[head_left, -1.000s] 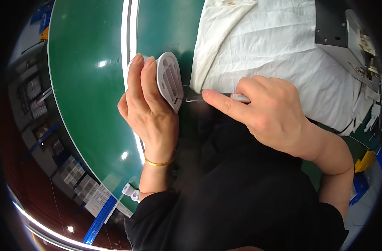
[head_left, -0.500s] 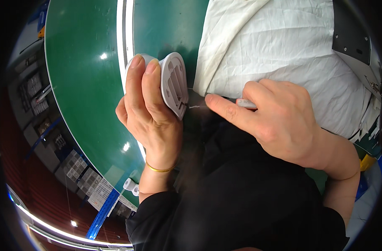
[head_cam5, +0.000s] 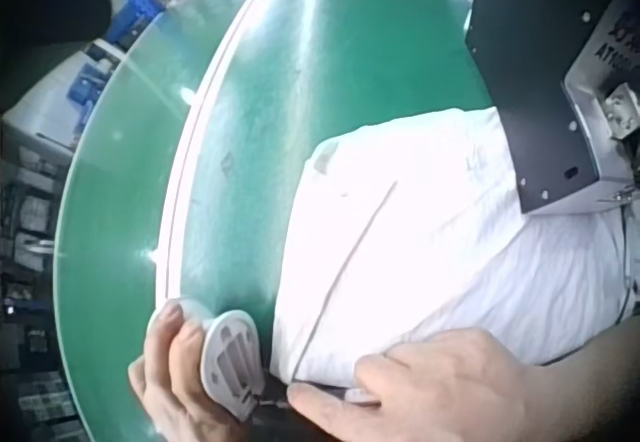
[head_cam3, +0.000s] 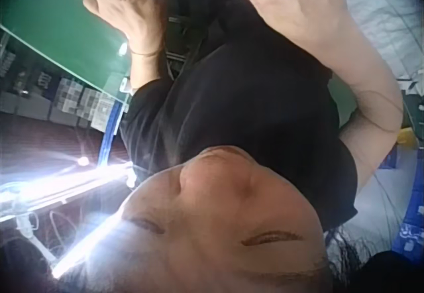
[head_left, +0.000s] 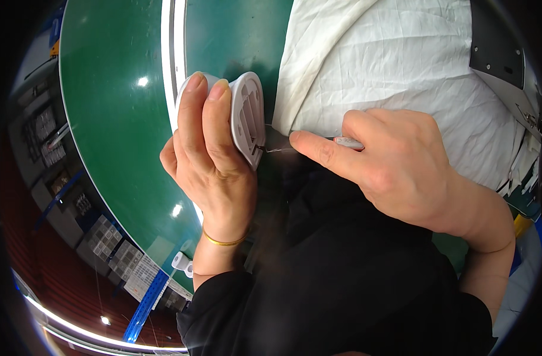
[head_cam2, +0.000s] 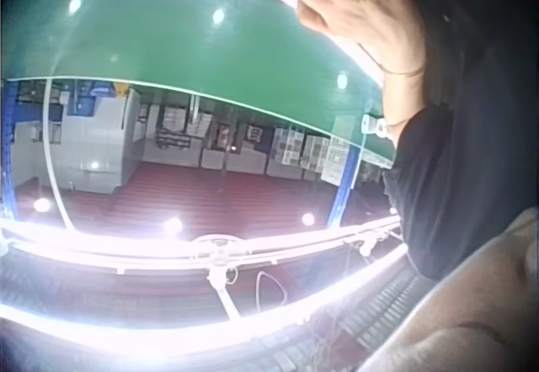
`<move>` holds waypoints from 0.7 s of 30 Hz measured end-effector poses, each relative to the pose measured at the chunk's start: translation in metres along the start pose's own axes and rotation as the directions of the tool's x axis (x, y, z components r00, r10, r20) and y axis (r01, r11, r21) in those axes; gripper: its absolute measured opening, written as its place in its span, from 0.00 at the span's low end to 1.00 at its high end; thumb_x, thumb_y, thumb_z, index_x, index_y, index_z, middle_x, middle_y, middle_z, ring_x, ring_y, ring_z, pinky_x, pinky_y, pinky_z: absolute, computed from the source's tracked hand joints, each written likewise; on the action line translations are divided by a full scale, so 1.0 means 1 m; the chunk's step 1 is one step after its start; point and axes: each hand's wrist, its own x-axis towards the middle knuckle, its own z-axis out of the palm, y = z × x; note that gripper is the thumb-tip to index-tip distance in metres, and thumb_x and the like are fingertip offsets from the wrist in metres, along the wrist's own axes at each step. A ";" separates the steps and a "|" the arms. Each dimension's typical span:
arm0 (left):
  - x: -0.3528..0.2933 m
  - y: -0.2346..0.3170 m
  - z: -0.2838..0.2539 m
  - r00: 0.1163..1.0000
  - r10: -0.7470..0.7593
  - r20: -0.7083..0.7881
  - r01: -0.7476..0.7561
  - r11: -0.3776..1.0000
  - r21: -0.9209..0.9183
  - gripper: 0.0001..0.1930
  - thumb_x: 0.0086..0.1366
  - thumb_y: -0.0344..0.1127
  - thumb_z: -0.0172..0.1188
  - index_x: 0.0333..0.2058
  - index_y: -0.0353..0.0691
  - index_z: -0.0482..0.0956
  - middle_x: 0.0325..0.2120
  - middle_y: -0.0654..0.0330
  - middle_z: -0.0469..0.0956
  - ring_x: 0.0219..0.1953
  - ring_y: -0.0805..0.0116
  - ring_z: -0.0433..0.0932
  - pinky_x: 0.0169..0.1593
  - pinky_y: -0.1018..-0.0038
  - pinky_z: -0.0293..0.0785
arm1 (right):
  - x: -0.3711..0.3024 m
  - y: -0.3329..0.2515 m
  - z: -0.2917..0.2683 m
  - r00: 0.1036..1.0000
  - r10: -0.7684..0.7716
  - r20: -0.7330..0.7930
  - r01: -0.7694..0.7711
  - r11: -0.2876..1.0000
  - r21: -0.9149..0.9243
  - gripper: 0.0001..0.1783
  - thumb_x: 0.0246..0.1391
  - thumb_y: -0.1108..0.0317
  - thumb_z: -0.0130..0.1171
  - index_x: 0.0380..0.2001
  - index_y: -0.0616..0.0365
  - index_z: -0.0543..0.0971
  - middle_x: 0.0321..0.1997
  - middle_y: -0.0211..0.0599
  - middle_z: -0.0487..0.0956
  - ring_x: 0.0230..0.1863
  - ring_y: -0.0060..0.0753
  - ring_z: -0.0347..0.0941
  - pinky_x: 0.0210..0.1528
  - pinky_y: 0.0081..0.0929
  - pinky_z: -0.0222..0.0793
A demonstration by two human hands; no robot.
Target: Assembling plastic housings for electronic components using an electric screwdriver and hand tools.
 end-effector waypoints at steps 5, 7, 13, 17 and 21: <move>0.002 0.005 -0.007 1.000 0.017 0.018 -0.017 1.000 0.003 0.32 0.55 0.24 0.66 0.60 0.50 0.69 0.60 0.57 0.72 0.52 0.62 0.78 0.50 0.69 0.66 | -0.005 -0.003 -0.003 1.000 -0.019 0.008 0.020 0.998 -0.067 0.24 0.39 0.73 0.61 0.44 0.43 0.86 0.19 0.24 0.58 0.18 0.23 0.61 0.16 0.23 0.58; 0.003 0.008 -0.010 0.999 0.023 0.022 -0.023 1.000 0.016 0.32 0.55 0.24 0.65 0.59 0.50 0.69 0.60 0.58 0.72 0.52 0.62 0.78 0.50 0.69 0.67 | -0.009 -0.006 -0.003 0.999 -0.036 -0.014 0.034 0.993 -0.117 0.24 0.39 0.72 0.61 0.44 0.43 0.86 0.19 0.24 0.58 0.18 0.23 0.61 0.17 0.22 0.58; 0.001 0.014 -0.015 1.000 0.019 0.003 -0.019 0.999 0.027 0.30 0.58 0.23 0.61 0.60 0.51 0.69 0.61 0.60 0.70 0.50 0.64 0.79 0.49 0.69 0.67 | -0.023 -0.011 0.001 0.983 -0.123 -0.138 0.078 0.953 -0.293 0.25 0.39 0.72 0.62 0.45 0.41 0.85 0.21 0.23 0.58 0.20 0.22 0.60 0.19 0.20 0.58; 0.004 0.012 -0.016 0.999 0.029 -0.018 -0.028 0.999 0.025 0.30 0.59 0.22 0.60 0.60 0.50 0.69 0.62 0.62 0.69 0.48 0.65 0.79 0.47 0.68 0.67 | -0.021 -0.014 -0.002 0.977 -0.125 -0.174 0.065 0.946 -0.318 0.25 0.40 0.73 0.61 0.46 0.41 0.85 0.21 0.23 0.60 0.20 0.23 0.62 0.19 0.21 0.60; 0.003 0.024 -0.027 1.000 -0.005 0.002 0.005 1.000 0.017 0.31 0.59 0.21 0.58 0.61 0.51 0.68 0.62 0.63 0.69 0.47 0.66 0.79 0.46 0.68 0.67 | -0.029 -0.007 -0.016 0.980 -0.106 -0.170 0.077 0.983 -0.168 0.25 0.43 0.74 0.61 0.47 0.42 0.84 0.21 0.26 0.64 0.20 0.26 0.66 0.20 0.25 0.63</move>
